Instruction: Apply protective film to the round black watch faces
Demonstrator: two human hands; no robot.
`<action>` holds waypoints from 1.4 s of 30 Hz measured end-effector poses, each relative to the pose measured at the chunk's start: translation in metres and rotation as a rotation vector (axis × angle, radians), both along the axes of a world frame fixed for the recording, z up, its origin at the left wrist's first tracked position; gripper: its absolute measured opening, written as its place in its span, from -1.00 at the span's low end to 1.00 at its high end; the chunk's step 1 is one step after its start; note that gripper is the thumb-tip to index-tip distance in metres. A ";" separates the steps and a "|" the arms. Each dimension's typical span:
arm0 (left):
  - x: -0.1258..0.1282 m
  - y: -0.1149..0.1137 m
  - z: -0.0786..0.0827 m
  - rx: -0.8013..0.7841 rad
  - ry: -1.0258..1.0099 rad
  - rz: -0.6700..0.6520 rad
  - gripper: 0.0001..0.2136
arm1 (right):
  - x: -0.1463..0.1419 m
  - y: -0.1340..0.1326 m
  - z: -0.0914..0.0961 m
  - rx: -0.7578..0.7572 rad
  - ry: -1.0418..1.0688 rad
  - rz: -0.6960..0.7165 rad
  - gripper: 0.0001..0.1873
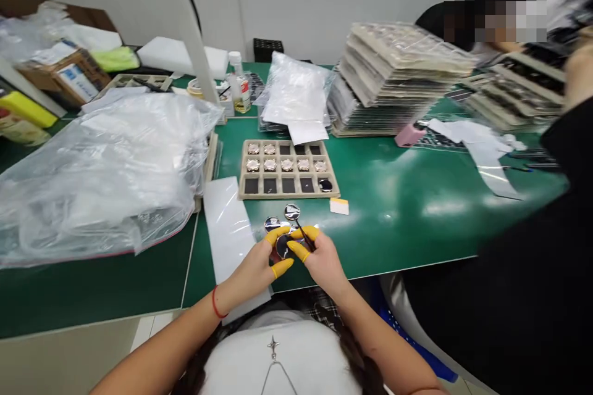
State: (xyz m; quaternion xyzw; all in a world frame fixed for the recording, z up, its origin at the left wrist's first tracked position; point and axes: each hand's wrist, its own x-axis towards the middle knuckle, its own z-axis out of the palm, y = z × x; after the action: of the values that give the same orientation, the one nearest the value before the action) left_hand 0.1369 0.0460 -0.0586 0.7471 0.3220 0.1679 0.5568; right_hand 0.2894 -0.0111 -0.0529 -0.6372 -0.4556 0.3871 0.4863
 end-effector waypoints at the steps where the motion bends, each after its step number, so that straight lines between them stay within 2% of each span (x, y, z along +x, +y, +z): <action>1: -0.001 -0.002 -0.001 -0.011 -0.009 0.037 -0.54 | -0.005 -0.003 0.000 0.056 -0.120 0.010 -0.92; 3: -0.005 -0.004 -0.004 -0.027 -0.034 0.093 -0.52 | -0.010 -0.010 -0.001 0.155 -0.255 0.111 -0.94; 5: -0.012 -0.006 -0.007 -0.057 -0.066 0.135 -0.50 | -0.001 -0.015 -0.007 0.157 -0.278 0.134 -0.92; 6: -0.016 -0.007 -0.007 -0.084 -0.081 0.152 -0.50 | 0.009 -0.016 -0.012 0.109 -0.296 0.062 -0.89; 8: -0.025 -0.008 -0.006 -0.150 -0.122 0.174 -0.51 | 0.038 -0.015 -0.025 -0.056 -0.411 -0.189 -0.78; 10: -0.032 -0.011 -0.003 -0.197 -0.159 0.178 -0.52 | 0.066 -0.014 -0.037 -0.222 -0.658 -0.320 -0.73; 12: -0.037 -0.014 -0.001 -0.215 -0.189 0.180 -0.52 | 0.080 -0.015 -0.043 -0.220 -0.847 -0.381 -0.72; 13: -0.039 -0.016 -0.001 -0.219 -0.202 0.183 -0.52 | 0.079 -0.017 -0.043 -0.140 -0.877 -0.384 -0.72; 15: -0.041 -0.019 0.000 -0.224 -0.224 0.193 -0.54 | 0.065 -0.022 -0.036 0.111 -0.827 -0.286 -0.75; 19: -0.043 -0.024 0.002 -0.223 -0.237 0.205 -0.62 | 0.010 -0.028 -0.011 0.630 -0.776 0.268 -0.74; 21: -0.045 -0.025 0.005 -0.219 -0.237 0.200 -0.60 | -0.013 -0.027 -0.004 0.774 -0.831 0.512 -0.68; 22: -0.046 -0.026 0.006 -0.215 -0.233 0.195 -0.58 | -0.020 -0.025 -0.003 0.805 -0.855 0.591 -0.67; 24: -0.049 -0.028 0.008 -0.210 -0.221 0.187 -0.56 | -0.026 -0.020 -0.008 0.782 -0.891 0.677 -0.66; 26: -0.052 -0.030 0.008 -0.218 -0.214 0.193 -0.57 | -0.022 -0.014 -0.016 0.686 -0.888 0.661 -0.66; 30: -0.059 -0.031 0.010 -0.232 -0.210 0.250 -0.63 | -0.003 -0.008 -0.027 0.396 -0.734 0.451 -0.63; 33: -0.061 -0.029 0.013 -0.225 -0.186 0.268 -0.63 | 0.000 -0.011 -0.021 0.339 -0.585 0.305 -0.64; 35: -0.062 -0.028 0.015 -0.232 -0.184 0.264 -0.62 | -0.004 -0.012 -0.013 0.387 -0.529 0.361 -0.69; 38: -0.061 -0.028 0.017 -0.252 -0.202 0.243 -0.61 | -0.015 -0.011 -0.006 0.456 -0.522 0.586 -0.75; 42: -0.062 -0.029 0.016 -0.241 -0.184 0.219 -0.59 | -0.025 -0.007 -0.006 0.410 -0.627 0.742 -0.76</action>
State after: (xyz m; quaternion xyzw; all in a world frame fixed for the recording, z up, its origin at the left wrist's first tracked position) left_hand 0.0747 0.0167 -0.0423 0.6168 0.3671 0.2553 0.6478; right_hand 0.2640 -0.0178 -0.0591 -0.4101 -0.8405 0.2270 0.2717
